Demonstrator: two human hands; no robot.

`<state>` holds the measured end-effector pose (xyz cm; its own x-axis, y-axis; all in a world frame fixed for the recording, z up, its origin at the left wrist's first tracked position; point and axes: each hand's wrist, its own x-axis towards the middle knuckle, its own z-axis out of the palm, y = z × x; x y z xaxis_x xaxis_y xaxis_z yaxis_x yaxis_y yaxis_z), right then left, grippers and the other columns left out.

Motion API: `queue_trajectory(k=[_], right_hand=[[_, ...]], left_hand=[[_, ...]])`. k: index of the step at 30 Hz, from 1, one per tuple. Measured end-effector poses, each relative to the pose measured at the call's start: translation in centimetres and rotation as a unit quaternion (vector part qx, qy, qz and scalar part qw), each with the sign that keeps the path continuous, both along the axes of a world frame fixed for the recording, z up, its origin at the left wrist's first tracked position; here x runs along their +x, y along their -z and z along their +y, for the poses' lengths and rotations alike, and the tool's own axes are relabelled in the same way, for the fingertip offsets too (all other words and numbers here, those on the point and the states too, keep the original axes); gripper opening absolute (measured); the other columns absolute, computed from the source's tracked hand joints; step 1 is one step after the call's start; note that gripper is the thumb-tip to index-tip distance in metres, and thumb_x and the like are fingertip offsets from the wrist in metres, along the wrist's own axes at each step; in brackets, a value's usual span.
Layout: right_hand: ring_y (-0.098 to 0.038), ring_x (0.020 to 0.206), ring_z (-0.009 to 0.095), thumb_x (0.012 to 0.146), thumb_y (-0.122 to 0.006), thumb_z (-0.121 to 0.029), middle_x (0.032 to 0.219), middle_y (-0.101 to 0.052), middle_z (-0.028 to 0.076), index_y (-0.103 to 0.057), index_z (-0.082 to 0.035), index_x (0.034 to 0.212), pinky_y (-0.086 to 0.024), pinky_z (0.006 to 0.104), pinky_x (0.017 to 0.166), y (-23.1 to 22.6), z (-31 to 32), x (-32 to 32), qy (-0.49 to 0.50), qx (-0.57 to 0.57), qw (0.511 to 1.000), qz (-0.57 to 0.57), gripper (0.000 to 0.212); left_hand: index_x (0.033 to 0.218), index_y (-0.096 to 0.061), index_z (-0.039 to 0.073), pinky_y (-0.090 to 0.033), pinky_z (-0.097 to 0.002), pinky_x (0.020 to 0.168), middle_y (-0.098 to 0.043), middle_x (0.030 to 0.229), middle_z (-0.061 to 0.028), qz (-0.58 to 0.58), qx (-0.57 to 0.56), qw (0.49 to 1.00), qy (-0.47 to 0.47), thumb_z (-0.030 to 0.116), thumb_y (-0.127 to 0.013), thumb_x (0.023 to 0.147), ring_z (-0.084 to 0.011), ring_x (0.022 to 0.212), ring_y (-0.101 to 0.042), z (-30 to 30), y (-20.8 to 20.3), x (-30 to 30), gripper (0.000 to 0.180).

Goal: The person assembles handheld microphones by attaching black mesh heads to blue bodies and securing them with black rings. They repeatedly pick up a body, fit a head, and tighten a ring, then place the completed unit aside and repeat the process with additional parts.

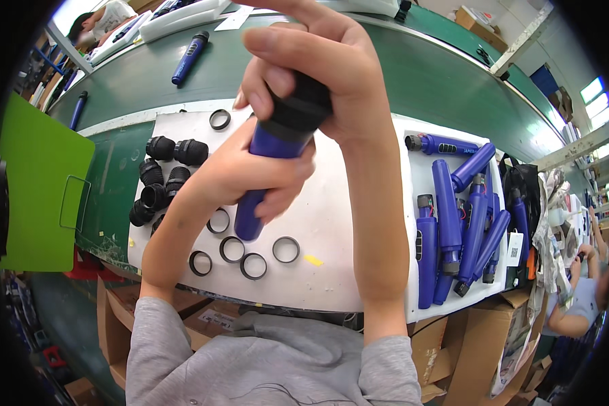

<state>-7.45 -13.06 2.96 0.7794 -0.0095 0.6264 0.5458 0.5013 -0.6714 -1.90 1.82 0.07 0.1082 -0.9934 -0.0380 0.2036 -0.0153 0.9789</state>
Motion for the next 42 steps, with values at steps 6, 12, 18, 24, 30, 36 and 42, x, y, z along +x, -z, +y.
queue_trajectory(k=[6,12,18,24,30,36,42], right_hand=[[-0.062,0.056,0.017,0.089,-0.068,0.0,0.064,-0.061,0.006,-0.047,0.014,0.133,-0.054,0.033,0.062,1.3,-0.5,1.3,0.214,-0.03,0.971,0.107,0.051],[-0.064,0.06,0.023,0.093,-0.057,-0.002,0.059,-0.054,0.005,-0.031,0.014,0.147,-0.057,0.0413,0.073,2.0,-2.2,1.3,-0.023,0.04,0.999,-0.003,0.062],[-0.064,0.057,0.025,0.093,-0.057,0.001,0.058,-0.053,0.006,-0.031,0.014,0.147,-0.057,0.0421,0.069,1.0,-0.5,0.6,-0.041,0.038,0.998,0.036,0.061],[-0.062,0.054,0.018,0.09,-0.066,-0.001,0.061,-0.06,0.007,-0.043,0.014,0.138,-0.054,0.0336,0.061,0.6,1.0,1.2,0.269,0.013,0.959,0.092,0.055],[-0.062,0.056,0.018,0.09,-0.064,0.002,0.061,-0.059,0.007,-0.042,0.013,0.141,-0.055,0.0338,0.062,0.4,-0.1,0.2,0.148,0.008,0.984,0.096,0.056],[-0.062,0.056,0.021,0.09,-0.062,0.004,0.06,-0.056,0.007,-0.04,0.011,0.145,-0.055,0.0375,0.064,-0.7,0.9,-0.7,0.004,-0.009,0.995,0.096,0.06],[-0.061,0.056,0.016,0.09,-0.066,0.001,0.064,-0.06,0.007,-0.045,0.014,0.136,-0.053,0.0308,0.058,-0.1,0.9,0.2,0.205,-0.033,0.97,0.125,0.053]], left_hand=[[0.097,-0.058,-0.005,-0.052,-0.0307,0.058,-0.065,0.071,-0.01,-0.343,-0.093,0.876,-0.327,0.015,-0.076,0.076,-0.0182,0.061,-0.065,-2.4,3.5,0.4,0.034],[0.094,-0.058,0.0,-0.05,-0.0276,0.05,-0.062,0.068,-0.0064,-0.06,-0.02,0.998,0.005,0.019,-0.072,0.085,-0.0137,0.052,-0.061,-1.3,1.4,1.6,0.026],[0.081,-0.056,0.002,-0.045,-0.0283,0.043,-0.059,0.062,-0.0059,0.136,-0.018,0.988,0.076,0.017,-0.069,0.086,-0.0132,0.043,-0.054,-1.0,2.2,0.8,0.02],[0.089,-0.06,0.001,-0.043,-0.0237,0.045,-0.059,0.061,-0.0011,-0.301,-0.036,0.919,-0.25,0.018,-0.074,0.081,-0.008,0.048,-0.055,-1.4,1.6,1.4,0.024],[0.093,-0.06,-0.002,-0.049,-0.0266,0.053,-0.063,0.071,-0.0049,-0.225,-0.011,0.963,-0.147,0.022,-0.076,0.079,-0.0129,0.054,-0.061,-1.1,0.1,0.8,0.032],[0.086,-0.054,0.001,-0.046,-0.0278,0.046,-0.057,0.059,-0.0049,0.113,-0.036,0.989,0.092,0.012,-0.071,0.081,-0.0147,0.048,-0.058,-0.5,1.4,0.9,0.021],[0.087,-0.058,-0.002,-0.048,-0.0301,0.047,-0.061,0.073,-0.0065,-0.186,-0.024,0.96,-0.208,0.011,-0.073,0.078,-0.014,0.053,-0.06,-1.2,0.4,0.0,0.022]])
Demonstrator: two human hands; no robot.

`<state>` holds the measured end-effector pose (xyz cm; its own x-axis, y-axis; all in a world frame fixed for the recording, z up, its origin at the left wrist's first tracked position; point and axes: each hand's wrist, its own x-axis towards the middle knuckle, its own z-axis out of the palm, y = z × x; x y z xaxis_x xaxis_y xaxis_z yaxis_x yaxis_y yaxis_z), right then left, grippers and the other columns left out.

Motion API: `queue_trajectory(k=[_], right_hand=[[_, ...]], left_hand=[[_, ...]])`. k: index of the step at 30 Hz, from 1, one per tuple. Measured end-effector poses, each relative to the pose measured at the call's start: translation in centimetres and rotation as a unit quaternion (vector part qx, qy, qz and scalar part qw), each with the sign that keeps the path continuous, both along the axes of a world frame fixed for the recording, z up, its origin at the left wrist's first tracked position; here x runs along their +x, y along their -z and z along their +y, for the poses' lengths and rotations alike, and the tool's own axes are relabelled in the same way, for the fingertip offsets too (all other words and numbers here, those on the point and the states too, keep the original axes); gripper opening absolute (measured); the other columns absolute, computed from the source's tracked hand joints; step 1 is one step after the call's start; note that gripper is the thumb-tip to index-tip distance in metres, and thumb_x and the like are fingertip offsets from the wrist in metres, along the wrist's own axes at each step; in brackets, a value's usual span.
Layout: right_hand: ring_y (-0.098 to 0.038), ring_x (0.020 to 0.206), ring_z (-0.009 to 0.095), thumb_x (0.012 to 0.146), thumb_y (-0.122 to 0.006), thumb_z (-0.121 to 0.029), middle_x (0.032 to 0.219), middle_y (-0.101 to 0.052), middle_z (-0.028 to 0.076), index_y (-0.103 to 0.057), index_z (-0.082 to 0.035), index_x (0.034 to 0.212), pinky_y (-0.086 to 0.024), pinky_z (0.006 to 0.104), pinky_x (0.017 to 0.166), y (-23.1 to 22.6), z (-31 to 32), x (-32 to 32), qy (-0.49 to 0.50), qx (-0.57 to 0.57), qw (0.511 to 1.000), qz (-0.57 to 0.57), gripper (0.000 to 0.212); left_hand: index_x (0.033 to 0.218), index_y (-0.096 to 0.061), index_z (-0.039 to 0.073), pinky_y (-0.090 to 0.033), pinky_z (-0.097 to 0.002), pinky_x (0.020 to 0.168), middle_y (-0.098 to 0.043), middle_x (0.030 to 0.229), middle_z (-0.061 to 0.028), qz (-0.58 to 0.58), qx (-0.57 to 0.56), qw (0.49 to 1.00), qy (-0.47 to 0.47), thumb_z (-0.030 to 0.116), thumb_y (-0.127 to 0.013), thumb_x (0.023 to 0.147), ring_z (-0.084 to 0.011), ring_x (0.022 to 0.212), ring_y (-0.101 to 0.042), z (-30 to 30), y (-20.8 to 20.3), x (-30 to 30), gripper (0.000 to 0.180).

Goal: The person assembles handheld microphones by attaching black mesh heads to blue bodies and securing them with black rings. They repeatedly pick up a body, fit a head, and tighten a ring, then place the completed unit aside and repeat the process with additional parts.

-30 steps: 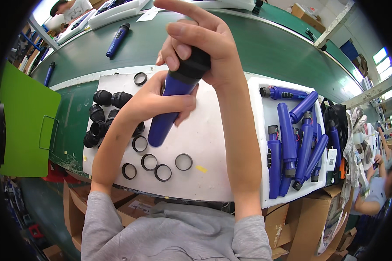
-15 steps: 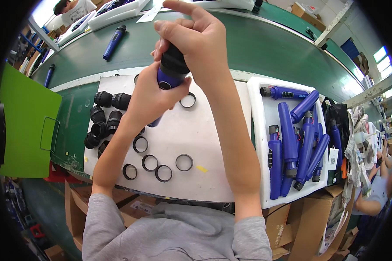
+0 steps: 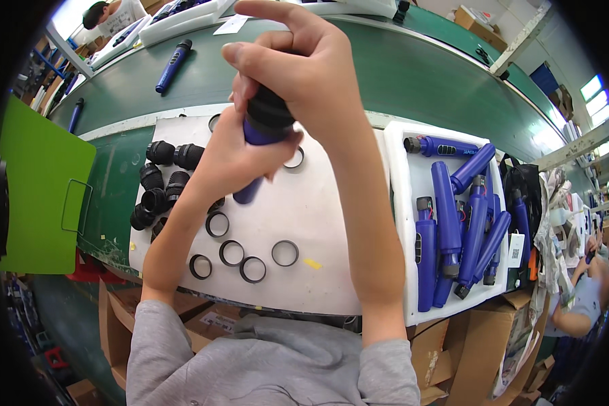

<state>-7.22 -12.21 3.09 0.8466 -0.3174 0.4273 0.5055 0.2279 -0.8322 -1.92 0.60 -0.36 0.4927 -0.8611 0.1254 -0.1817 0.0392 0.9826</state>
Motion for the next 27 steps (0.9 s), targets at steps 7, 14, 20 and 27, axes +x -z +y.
queue_trajectory(k=[7,14,20,27], right_hand=[[-0.062,0.056,0.016,0.09,-0.066,0.001,0.064,-0.061,0.007,-0.042,0.015,0.137,-0.053,0.0308,0.058,1.9,-1.1,1.6,0.012,-0.012,1.0,0.01,0.055],[-0.061,0.055,0.018,0.089,-0.066,0.003,0.06,-0.057,0.005,-0.05,0.008,0.138,-0.052,0.0326,0.058,1.2,-1.0,0.5,-0.179,0.049,0.982,-0.041,0.052],[-0.061,0.054,0.016,0.089,-0.065,0.004,0.062,-0.059,0.005,-0.049,0.012,0.135,-0.052,0.0305,0.057,0.3,-0.2,-0.2,-0.066,0.009,0.998,-0.011,0.049],[-0.062,0.057,0.012,0.09,-0.066,0.0,0.065,-0.064,0.007,-0.049,0.014,0.131,-0.052,0.0261,0.057,1.0,0.5,1.3,0.087,-0.034,0.995,0.016,0.047]], left_hand=[[0.092,-0.06,-0.004,-0.051,-0.0294,0.061,-0.063,0.077,-0.0062,-0.074,-0.035,0.993,-0.089,0.013,-0.074,0.078,-0.0156,0.067,-0.063,-1.3,2.9,0.6,0.025],[0.089,-0.054,0.001,-0.048,-0.029,0.048,-0.059,0.063,-0.0054,0.229,-0.014,0.948,0.222,0.011,-0.072,0.08,-0.0148,0.048,-0.058,-0.2,1.4,1.8,0.023],[0.088,-0.054,0.0,-0.048,-0.0297,0.047,-0.058,0.066,-0.0048,0.142,0.031,0.981,0.13,0.011,-0.072,0.077,-0.0141,0.051,-0.058,-0.1,0.7,1.5,0.024],[0.09,-0.059,-0.001,-0.049,-0.0294,0.054,-0.06,0.078,-0.0036,-0.064,-0.03,0.995,-0.072,0.013,-0.076,0.075,-0.012,0.057,-0.058,-0.9,2.2,1.4,0.027]])
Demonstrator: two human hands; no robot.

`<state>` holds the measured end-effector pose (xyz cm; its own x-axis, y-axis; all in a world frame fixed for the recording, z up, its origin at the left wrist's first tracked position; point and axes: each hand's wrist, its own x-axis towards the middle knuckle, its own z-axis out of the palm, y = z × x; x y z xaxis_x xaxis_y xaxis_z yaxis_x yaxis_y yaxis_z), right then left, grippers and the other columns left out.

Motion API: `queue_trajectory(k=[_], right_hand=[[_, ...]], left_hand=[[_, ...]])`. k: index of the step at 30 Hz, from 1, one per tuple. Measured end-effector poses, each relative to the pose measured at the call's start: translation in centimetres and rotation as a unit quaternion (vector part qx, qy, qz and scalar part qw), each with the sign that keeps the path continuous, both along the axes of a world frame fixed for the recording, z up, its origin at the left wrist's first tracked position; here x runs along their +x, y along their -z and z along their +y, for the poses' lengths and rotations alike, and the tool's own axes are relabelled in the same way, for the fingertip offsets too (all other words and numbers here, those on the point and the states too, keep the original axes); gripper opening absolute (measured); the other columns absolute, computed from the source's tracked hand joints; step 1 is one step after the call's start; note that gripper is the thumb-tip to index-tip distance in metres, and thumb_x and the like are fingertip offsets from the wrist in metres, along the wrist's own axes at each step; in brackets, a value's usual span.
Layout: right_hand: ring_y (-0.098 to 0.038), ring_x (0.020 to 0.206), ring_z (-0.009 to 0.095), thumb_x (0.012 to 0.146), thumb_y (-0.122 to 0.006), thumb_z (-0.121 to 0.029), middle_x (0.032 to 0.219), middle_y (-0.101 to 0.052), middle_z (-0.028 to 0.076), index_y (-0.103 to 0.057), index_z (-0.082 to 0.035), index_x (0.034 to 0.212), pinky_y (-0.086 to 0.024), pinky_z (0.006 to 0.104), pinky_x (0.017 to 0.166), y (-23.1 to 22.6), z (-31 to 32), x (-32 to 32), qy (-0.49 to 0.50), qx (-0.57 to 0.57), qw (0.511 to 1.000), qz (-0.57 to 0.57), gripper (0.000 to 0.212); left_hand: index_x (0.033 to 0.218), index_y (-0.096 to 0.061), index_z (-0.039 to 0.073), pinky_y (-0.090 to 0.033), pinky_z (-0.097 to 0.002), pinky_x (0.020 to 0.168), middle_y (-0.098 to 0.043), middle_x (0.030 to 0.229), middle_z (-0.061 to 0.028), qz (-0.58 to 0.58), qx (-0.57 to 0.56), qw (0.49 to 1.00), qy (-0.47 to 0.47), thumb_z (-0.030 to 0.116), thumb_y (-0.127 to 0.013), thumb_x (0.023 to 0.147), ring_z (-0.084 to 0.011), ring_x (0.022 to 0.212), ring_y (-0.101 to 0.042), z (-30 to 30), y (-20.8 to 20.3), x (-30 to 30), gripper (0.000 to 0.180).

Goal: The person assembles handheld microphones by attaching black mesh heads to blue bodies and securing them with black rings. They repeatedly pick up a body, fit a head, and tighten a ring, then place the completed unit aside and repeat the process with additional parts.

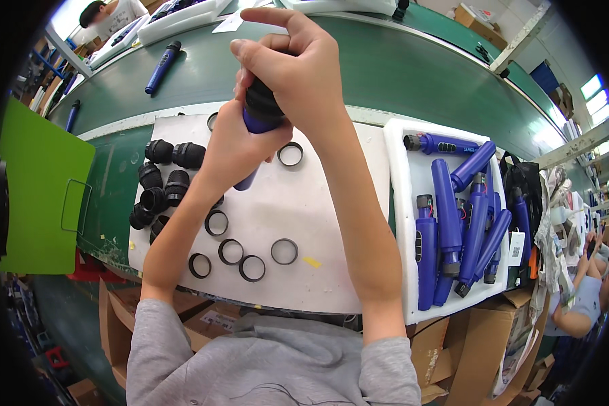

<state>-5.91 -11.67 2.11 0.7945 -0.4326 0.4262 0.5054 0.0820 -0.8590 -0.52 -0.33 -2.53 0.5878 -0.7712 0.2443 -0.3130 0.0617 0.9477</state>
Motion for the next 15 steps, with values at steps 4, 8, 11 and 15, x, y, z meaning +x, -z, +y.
queue_trajectory(k=[4,8,11,15], right_hand=[[-0.062,0.056,0.015,0.09,-0.067,0.0,0.063,-0.061,0.006,-0.05,0.012,0.133,-0.052,0.0287,0.058,-0.2,-1.0,-0.6,-0.134,0.016,0.99,-0.047,0.048],[-0.062,0.054,0.018,0.089,-0.067,0.001,0.06,-0.057,0.005,-0.051,0.01,0.136,-0.053,0.0326,0.059,-1.1,-0.9,-1.7,-0.239,0.057,0.969,-0.029,0.051],[-0.062,0.054,0.02,0.089,-0.066,-0.001,0.06,-0.056,0.005,-0.052,0.009,0.136,-0.054,0.0336,0.06,-0.6,-1.4,-1.6,-0.214,0.041,0.976,-0.03,0.05],[-0.063,0.055,0.021,0.091,-0.065,-0.003,0.059,-0.055,0.004,-0.052,0.009,0.136,-0.053,0.0333,0.058,-0.6,-1.3,-1.4,-0.193,0.059,0.979,-0.003,0.048]], left_hand=[[0.089,-0.058,0.0,-0.051,-0.0286,0.056,-0.06,0.071,-0.0043,0.062,0.045,0.985,0.157,0.015,-0.077,0.077,-0.0134,0.056,-0.06,0.8,-1.5,0.5,0.027],[0.086,-0.054,0.002,-0.047,-0.0281,0.047,-0.056,0.059,-0.0048,0.351,-0.021,0.849,0.394,0.013,-0.073,0.082,-0.0142,0.048,-0.058,1.3,-0.6,-0.1,0.023],[0.085,-0.053,0.002,-0.046,-0.0285,0.044,-0.053,0.055,-0.0038,0.293,0.021,0.9,0.323,0.013,-0.07,0.082,-0.0135,0.043,-0.054,1.2,-1.5,-0.3,0.02],[0.084,-0.054,0.002,-0.045,-0.0282,0.043,-0.053,0.054,-0.0034,0.277,0.027,0.922,0.27,0.014,-0.067,0.082,-0.0125,0.041,-0.052,1.4,-2.0,-0.8,0.018]])
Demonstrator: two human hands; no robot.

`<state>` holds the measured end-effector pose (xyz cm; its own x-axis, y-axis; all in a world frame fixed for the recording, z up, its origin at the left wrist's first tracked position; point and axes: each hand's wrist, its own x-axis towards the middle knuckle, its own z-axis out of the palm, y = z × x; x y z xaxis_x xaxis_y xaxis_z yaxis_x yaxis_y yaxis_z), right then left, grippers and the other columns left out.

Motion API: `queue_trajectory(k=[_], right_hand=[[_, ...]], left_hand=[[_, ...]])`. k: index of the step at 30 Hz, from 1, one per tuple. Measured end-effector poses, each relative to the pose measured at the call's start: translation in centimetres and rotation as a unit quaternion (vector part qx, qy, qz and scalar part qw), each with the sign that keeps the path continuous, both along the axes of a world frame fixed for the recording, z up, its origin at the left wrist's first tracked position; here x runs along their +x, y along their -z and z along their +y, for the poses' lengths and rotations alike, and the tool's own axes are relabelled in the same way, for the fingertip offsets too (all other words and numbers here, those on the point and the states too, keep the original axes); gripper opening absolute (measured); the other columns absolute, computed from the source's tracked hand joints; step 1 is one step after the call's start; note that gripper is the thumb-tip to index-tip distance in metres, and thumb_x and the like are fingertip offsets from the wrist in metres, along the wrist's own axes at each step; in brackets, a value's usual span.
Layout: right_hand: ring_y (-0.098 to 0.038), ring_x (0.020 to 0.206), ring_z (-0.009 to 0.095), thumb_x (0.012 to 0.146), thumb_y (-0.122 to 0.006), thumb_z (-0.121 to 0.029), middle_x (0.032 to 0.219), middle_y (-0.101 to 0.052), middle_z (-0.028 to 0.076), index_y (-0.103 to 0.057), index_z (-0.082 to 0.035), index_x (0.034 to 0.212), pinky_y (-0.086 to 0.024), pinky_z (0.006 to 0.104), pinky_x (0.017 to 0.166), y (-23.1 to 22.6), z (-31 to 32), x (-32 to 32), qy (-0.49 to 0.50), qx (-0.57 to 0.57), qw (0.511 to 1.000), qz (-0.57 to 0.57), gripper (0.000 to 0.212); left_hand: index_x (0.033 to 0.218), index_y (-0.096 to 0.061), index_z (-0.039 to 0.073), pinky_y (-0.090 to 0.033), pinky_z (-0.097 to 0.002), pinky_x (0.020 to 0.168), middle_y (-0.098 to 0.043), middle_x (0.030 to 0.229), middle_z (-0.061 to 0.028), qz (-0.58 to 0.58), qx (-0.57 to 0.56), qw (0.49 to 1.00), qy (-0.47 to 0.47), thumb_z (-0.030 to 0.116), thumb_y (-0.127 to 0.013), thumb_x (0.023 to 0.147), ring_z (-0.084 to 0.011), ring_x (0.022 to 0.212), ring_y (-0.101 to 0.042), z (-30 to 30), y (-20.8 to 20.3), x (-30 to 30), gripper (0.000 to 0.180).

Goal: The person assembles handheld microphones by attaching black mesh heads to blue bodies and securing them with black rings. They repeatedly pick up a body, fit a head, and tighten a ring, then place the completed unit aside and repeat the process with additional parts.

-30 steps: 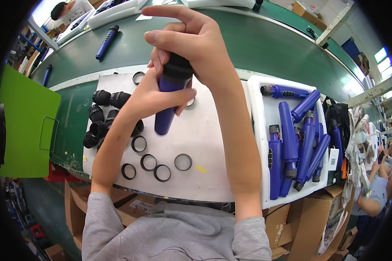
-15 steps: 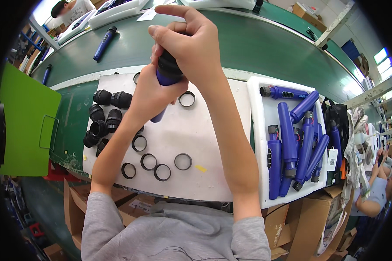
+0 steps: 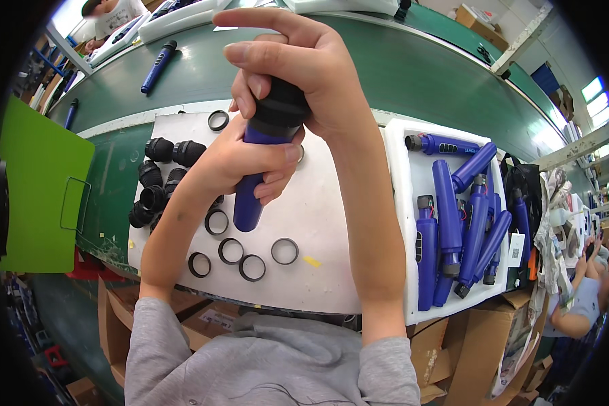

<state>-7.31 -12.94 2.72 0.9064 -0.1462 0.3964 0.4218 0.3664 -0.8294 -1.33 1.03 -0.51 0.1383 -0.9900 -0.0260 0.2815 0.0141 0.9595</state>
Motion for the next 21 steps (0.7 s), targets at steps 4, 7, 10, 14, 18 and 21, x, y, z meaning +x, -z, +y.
queue_trajectory(k=[4,7,10,14,18,21], right_hand=[[-0.064,0.057,0.021,0.091,-0.066,-0.006,0.06,-0.055,0.005,-0.054,0.008,0.134,-0.054,0.0326,0.061,-1.0,0.0,-0.7,-0.04,0.056,0.998,0.008,0.047],[-0.067,0.066,0.019,0.091,-0.07,-0.019,0.069,-0.061,0.006,-0.06,0.005,0.126,-0.054,0.0303,0.065,0.2,-1.1,-0.1,-0.043,-0.016,0.999,-0.029,0.044],[-0.068,0.07,0.018,0.087,-0.075,-0.029,0.073,-0.063,0.006,-0.067,0.003,0.116,-0.053,0.0289,0.065,1.4,-1.4,0.5,0.011,-0.079,0.997,-0.025,0.044],[-0.069,0.08,0.02,0.092,-0.068,-0.027,0.084,-0.067,0.009,-0.064,0.003,0.122,-0.055,0.0325,0.074,1.6,-1.9,0.8,0.052,-0.09,0.994,-0.046,0.043],[-0.068,0.091,0.018,0.094,-0.07,-0.03,0.094,-0.068,0.009,-0.061,0.003,0.125,-0.055,0.0299,0.081,0.6,-1.5,0.9,0.158,-0.123,0.978,0.057,0.046],[-0.068,0.097,0.018,0.093,-0.072,-0.035,0.1,-0.07,0.012,-0.061,0.002,0.125,-0.055,0.0295,0.084,0.6,-2.6,0.0,0.143,-0.156,0.976,0.041,0.05]], left_hand=[[0.078,-0.055,0.002,-0.045,-0.0274,0.043,-0.053,0.054,-0.003,-0.032,0.011,0.999,-0.017,0.015,-0.067,0.081,-0.0123,0.041,-0.052,0.1,-0.6,-0.1,0.019],[0.074,-0.055,0.003,-0.045,-0.0274,0.043,-0.054,0.054,-0.0027,-0.083,0.018,0.995,-0.053,0.016,-0.068,0.08,-0.0122,0.042,-0.053,0.0,-0.7,-0.2,0.019],[0.073,-0.055,0.003,-0.045,-0.0276,0.044,-0.054,0.055,-0.0026,-0.124,0.029,0.987,-0.095,0.016,-0.068,0.08,-0.0121,0.042,-0.053,-0.4,-0.3,-0.4,0.019],[0.086,-0.056,0.001,-0.046,-0.0269,0.051,-0.057,0.062,-0.003,-0.191,0.017,0.963,-0.19,0.02,-0.07,0.082,-0.011,0.051,-0.057,-1.0,0.4,-1.3,0.024],[0.105,-0.054,-0.001,-0.048,-0.0272,0.058,-0.061,0.079,-0.0057,-0.185,-0.042,0.947,-0.258,0.019,-0.071,0.086,-0.011,0.064,-0.059,-0.9,1.2,-0.7,0.032],[0.112,-0.052,-0.003,-0.051,-0.0261,0.068,-0.064,0.092,-0.0088,-0.262,-0.031,0.923,-0.28,0.013,-0.07,0.089,-0.0107,0.077,-0.063,-0.3,0.3,-1.2,0.033]])
